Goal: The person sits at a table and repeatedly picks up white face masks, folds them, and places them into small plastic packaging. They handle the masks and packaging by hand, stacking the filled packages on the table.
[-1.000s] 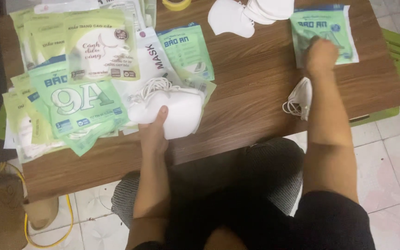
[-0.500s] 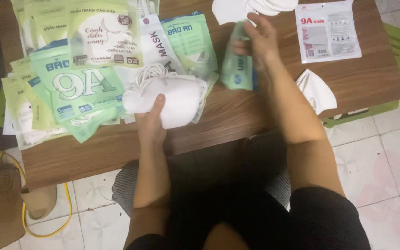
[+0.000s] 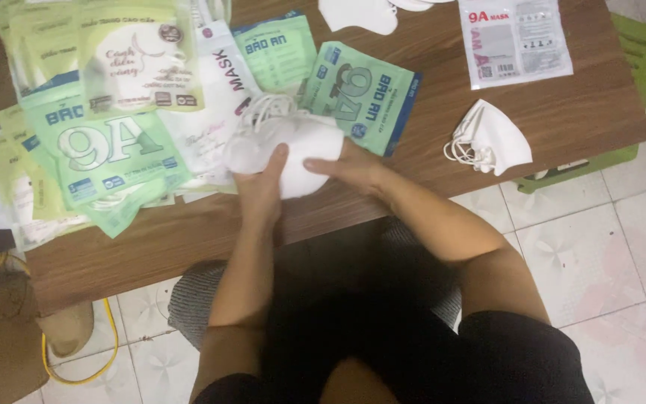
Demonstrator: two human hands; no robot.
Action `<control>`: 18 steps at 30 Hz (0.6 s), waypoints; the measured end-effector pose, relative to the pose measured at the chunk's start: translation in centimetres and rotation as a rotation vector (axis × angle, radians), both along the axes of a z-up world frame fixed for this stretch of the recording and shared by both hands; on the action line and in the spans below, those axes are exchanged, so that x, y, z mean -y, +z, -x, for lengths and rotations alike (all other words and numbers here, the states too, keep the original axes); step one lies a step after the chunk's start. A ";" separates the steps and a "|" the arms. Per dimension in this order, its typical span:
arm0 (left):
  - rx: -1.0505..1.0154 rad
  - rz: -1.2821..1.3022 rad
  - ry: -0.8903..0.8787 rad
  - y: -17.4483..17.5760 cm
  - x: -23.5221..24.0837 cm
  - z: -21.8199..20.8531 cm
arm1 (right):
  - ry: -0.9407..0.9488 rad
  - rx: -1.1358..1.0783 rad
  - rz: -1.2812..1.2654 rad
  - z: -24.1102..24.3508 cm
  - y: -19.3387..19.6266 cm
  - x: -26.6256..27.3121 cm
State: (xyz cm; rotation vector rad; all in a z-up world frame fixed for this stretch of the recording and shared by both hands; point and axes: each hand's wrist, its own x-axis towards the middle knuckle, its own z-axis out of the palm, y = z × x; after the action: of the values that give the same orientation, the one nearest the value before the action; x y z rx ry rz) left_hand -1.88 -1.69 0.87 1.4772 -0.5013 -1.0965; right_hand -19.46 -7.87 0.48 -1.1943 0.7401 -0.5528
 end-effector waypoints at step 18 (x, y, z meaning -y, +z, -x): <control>1.451 0.269 -0.591 -12.7 11.1 17.0 | -1.114 0.495 0.222 15.2 -3.5 10.2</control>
State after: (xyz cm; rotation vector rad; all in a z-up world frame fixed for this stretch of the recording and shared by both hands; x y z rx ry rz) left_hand -18.91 -12.78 -11.78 1.7194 -2.0810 -0.1235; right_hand -34.70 -18.08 -3.06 -0.6911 0.8806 -1.8150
